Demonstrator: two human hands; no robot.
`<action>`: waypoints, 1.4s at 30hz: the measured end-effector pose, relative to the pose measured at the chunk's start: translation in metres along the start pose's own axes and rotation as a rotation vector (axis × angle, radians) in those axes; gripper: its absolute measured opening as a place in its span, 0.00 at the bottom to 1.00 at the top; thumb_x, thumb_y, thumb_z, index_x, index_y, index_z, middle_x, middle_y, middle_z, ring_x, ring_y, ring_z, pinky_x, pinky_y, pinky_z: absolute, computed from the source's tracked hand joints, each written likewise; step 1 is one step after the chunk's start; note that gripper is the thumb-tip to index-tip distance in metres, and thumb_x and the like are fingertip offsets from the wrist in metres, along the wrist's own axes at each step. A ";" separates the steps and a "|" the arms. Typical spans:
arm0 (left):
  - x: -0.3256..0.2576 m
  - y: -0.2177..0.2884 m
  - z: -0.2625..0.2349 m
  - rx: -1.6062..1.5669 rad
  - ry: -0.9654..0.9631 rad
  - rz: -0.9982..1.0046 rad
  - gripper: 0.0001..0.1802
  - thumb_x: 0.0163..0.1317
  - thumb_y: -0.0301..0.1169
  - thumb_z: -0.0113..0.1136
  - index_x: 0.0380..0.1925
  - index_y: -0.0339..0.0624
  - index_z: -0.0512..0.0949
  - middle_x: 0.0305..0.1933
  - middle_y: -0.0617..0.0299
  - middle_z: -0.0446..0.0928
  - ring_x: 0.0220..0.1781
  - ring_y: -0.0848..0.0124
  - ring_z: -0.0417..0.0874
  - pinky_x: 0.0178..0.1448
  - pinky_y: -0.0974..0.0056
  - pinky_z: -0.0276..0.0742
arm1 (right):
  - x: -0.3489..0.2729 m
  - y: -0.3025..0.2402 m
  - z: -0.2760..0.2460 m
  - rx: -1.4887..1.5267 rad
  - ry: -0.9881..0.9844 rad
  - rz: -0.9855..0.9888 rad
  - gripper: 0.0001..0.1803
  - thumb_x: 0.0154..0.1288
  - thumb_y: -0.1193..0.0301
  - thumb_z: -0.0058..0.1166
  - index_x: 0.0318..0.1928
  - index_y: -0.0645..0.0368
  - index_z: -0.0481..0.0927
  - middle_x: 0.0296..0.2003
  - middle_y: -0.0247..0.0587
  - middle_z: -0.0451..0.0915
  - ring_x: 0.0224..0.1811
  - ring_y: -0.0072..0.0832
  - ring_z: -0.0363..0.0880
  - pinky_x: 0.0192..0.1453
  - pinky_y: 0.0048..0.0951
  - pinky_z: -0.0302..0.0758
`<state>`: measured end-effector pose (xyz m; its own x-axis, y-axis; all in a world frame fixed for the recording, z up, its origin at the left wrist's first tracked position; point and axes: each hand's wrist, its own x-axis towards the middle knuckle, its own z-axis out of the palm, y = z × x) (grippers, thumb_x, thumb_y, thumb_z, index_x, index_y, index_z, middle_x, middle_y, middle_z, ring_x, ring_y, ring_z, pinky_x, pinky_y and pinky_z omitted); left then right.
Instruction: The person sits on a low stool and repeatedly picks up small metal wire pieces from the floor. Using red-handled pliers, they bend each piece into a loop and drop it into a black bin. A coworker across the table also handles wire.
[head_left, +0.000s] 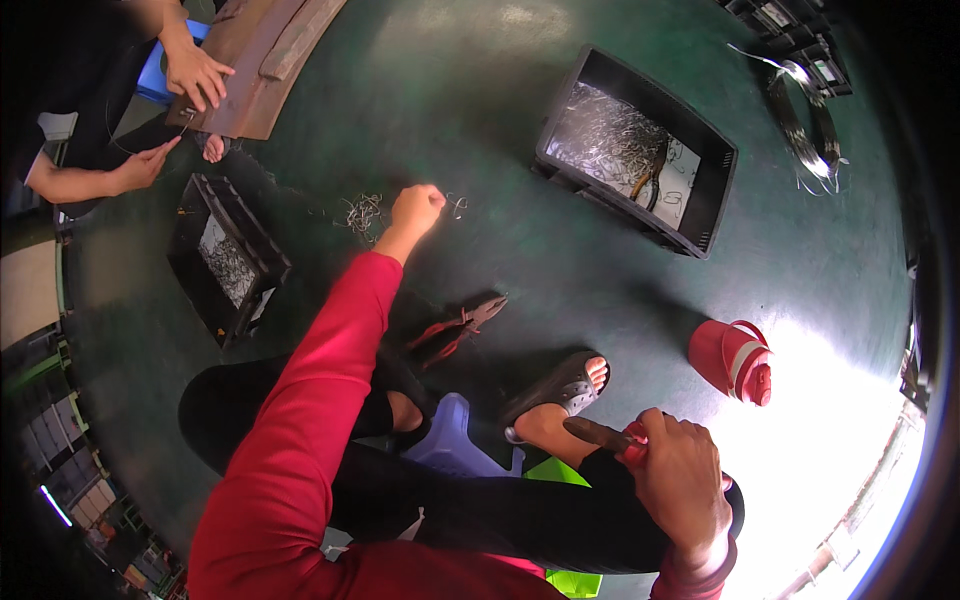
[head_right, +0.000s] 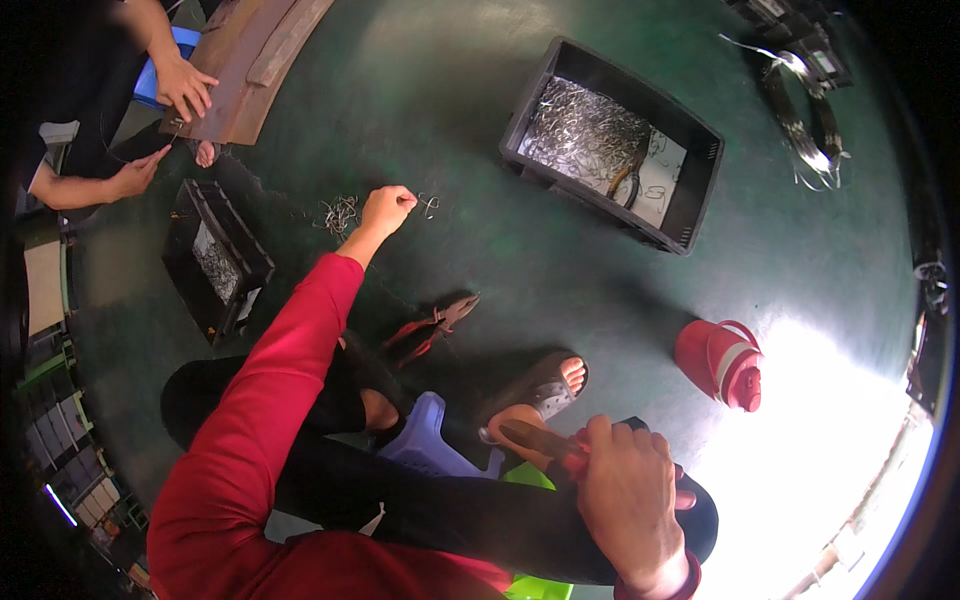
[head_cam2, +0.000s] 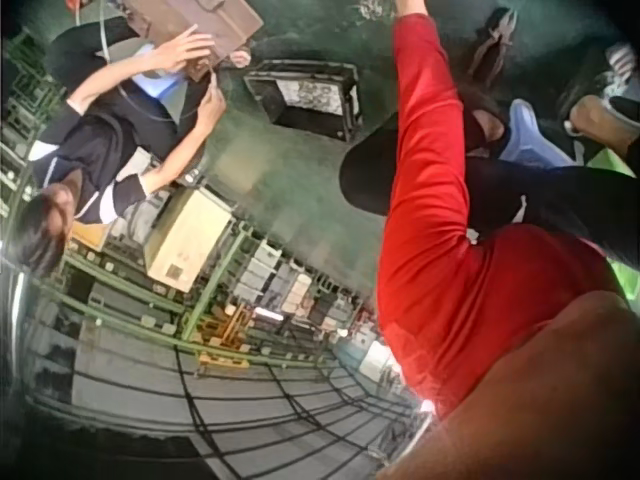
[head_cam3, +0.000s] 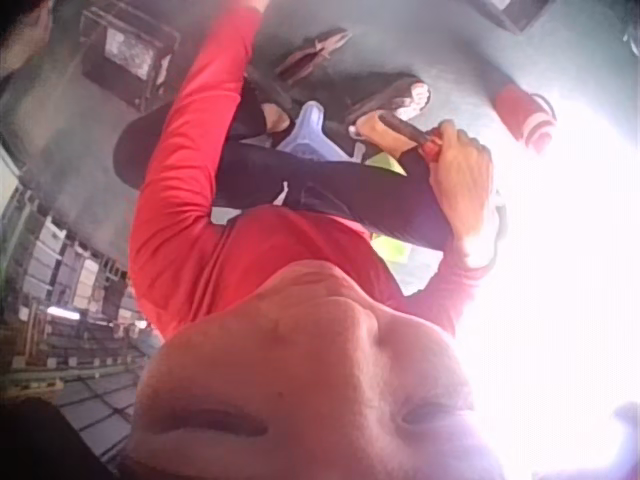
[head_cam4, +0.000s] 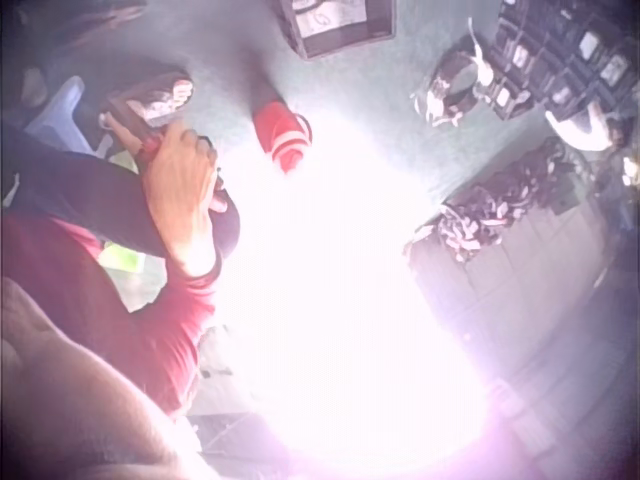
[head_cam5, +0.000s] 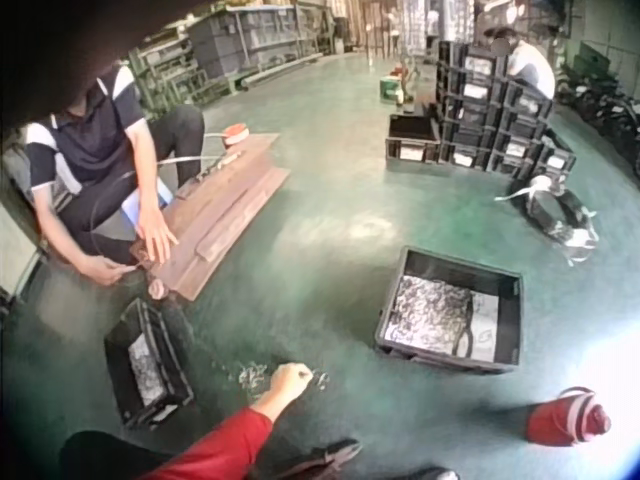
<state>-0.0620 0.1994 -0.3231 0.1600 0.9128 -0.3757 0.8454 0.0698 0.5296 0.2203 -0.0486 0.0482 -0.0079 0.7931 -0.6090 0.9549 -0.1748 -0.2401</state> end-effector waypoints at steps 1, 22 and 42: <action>-0.005 -0.002 0.008 0.017 0.074 -0.001 0.08 0.55 0.36 0.66 0.32 0.47 0.84 0.36 0.57 0.84 0.42 0.58 0.84 0.46 0.56 0.78 | 0.003 0.000 0.000 -0.014 -0.023 0.017 0.12 0.55 0.73 0.62 0.38 0.58 0.74 0.29 0.48 0.79 0.34 0.48 0.77 0.43 0.45 0.71; -0.142 0.181 -0.111 -1.643 -0.204 0.219 0.08 0.67 0.27 0.57 0.44 0.38 0.76 0.41 0.58 0.81 0.34 0.72 0.81 0.42 0.67 0.78 | 0.013 -0.019 -0.015 0.407 0.132 -0.102 0.17 0.61 0.66 0.63 0.44 0.65 0.75 0.30 0.46 0.82 0.33 0.37 0.81 0.38 0.35 0.74; -0.263 0.213 -0.168 -1.413 0.305 0.822 0.05 0.69 0.24 0.54 0.43 0.39 0.75 0.46 0.52 0.81 0.47 0.58 0.85 0.50 0.59 0.83 | 0.009 -0.069 -0.017 0.969 -0.257 -0.316 0.22 0.68 0.55 0.57 0.51 0.59 0.76 0.38 0.34 0.82 0.41 0.22 0.79 0.46 0.28 0.75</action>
<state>-0.0099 0.0423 0.0164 0.0566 0.9163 0.3965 -0.5332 -0.3080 0.7880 0.1597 -0.0193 0.0721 -0.3868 0.7561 -0.5280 0.2529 -0.4636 -0.8492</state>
